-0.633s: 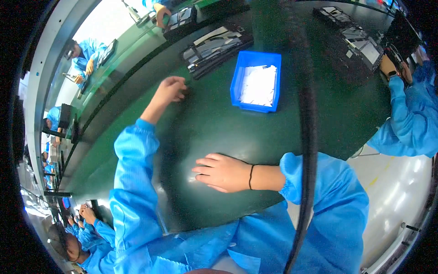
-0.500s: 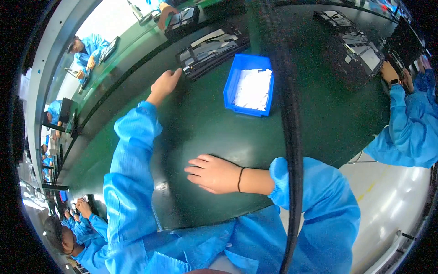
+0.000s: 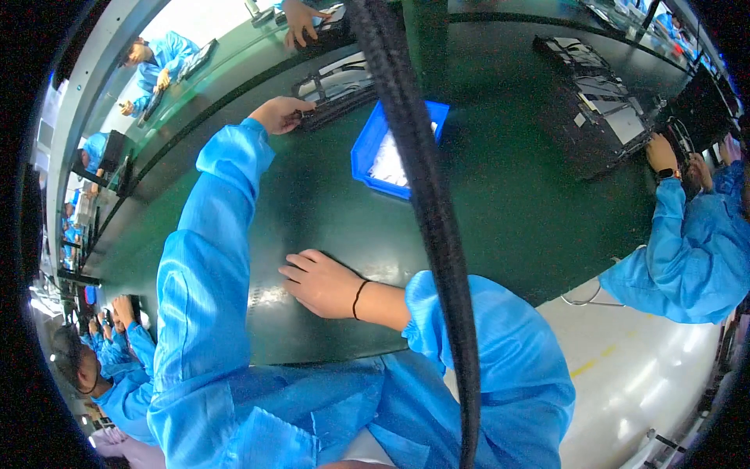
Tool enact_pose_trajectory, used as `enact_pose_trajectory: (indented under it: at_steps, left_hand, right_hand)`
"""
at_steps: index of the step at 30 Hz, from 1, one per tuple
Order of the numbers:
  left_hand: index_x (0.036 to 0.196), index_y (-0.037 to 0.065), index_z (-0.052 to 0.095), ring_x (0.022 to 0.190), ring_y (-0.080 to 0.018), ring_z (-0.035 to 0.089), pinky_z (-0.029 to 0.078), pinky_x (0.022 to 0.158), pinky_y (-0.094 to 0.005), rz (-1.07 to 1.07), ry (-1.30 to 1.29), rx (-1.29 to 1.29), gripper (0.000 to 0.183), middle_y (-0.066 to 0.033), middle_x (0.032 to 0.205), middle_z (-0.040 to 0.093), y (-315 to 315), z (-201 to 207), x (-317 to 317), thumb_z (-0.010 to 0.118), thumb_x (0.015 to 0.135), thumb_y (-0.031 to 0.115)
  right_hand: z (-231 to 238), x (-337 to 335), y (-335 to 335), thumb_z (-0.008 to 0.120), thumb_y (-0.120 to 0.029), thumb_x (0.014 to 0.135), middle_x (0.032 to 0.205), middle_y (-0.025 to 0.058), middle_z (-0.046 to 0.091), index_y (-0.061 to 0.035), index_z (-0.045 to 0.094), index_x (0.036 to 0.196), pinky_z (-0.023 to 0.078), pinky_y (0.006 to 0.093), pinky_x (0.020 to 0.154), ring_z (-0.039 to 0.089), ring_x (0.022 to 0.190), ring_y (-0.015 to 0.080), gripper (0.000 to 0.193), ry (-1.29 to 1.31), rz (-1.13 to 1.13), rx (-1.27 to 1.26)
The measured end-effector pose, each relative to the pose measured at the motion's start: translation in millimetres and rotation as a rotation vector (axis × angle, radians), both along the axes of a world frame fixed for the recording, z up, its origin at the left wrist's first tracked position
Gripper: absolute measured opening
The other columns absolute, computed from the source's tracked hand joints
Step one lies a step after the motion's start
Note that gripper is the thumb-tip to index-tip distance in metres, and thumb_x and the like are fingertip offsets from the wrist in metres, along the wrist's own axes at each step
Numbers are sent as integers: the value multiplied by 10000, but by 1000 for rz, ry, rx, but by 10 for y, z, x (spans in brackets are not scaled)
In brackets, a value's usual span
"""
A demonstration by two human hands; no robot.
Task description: The person connects ribbon cables and components inside a tablet assembly by hand.
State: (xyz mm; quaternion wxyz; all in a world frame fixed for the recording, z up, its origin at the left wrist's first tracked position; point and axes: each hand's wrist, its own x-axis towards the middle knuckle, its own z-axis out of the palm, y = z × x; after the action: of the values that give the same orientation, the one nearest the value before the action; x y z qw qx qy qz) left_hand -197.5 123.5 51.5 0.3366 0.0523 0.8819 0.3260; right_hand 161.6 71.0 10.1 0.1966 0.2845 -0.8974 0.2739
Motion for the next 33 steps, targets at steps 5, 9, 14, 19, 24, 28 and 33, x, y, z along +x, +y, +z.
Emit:
enact_pose_trajectory:
  at_steps: [5, 9, 14, 19, 24, 28, 33]
  left_hand:
    - [875, 141, 627, 778, -137, 572, 415, 760, -280, 89, -177, 250, 215, 11, 800, 606, 167, -78, 195, 780, 762, 240]
    - [952, 127, 645, 794, -163, 596, 466, 665, -292, 83, -257, 596, 228, -33, 883, 644, -3, -118, 34, 761, 781, 222]
    - [1026, 88, 630, 837, -229, 628, 519, 669, -341, 270, -236, 773, 248, -87, 977, 647, 210, -266, 232, 732, 826, 194]
    - [1123, -2, 586, 922, -344, 659, 566, 803, -524, 479, -402, 1121, 307, -164, 1101, 639, 71, -418, 57, 694, 854, 99]
    - [1010, 6, 628, 883, -294, 659, 548, 807, -467, 507, -145, 1130, 206, -138, 1030, 668, -387, -192, 65, 701, 858, 125]
    - [1054, 51, 662, 897, -255, 662, 537, 823, -396, 323, -66, 1053, 278, -101, 1011, 687, -1215, -10, -77, 701, 859, 245]
    - [1287, -24, 571, 1137, -176, 573, 447, 973, -318, 112, 72, 842, 449, -83, 1261, 601, -2880, -75, -680, 574, 934, 254]
  right_hand:
    - [-63, -21, 46, 657, -175, 823, 1291, 123, 571, -48, 638, 1142, 384, 426, 1026, 490, 1239, 308, 344, -16, -25, -20]
    - [-53, 11, -3, 660, -171, 815, 1290, 117, 574, -53, 643, 1147, 383, 422, 1029, 489, 1244, 301, 352, 6, -3, -39]
    - [-100, 8, 59, 662, -168, 797, 1247, 119, 584, -50, 645, 1100, 388, 424, 1008, 500, 1207, 305, 326, 35, -28, -67]
    - [-77, -14, 2, 666, -176, 813, 1288, 105, 575, -55, 644, 1141, 385, 419, 1022, 487, 1242, 292, 351, -7, 12, -59]
    - [-68, -19, 28, 668, -178, 813, 1305, 104, 560, -66, 634, 1148, 384, 425, 1025, 478, 1252, 293, 354, -39, 10, -69]
    - [-106, -23, 25, 666, -192, 812, 1310, 104, 553, -84, 635, 1130, 380, 446, 1028, 470, 1261, 301, 337, -72, -22, -33]
    - [-382, -240, -202, 634, -242, 782, 746, 67, 612, -114, 565, 781, 464, 378, 575, 602, 672, 262, 145, 60, 137, -379]
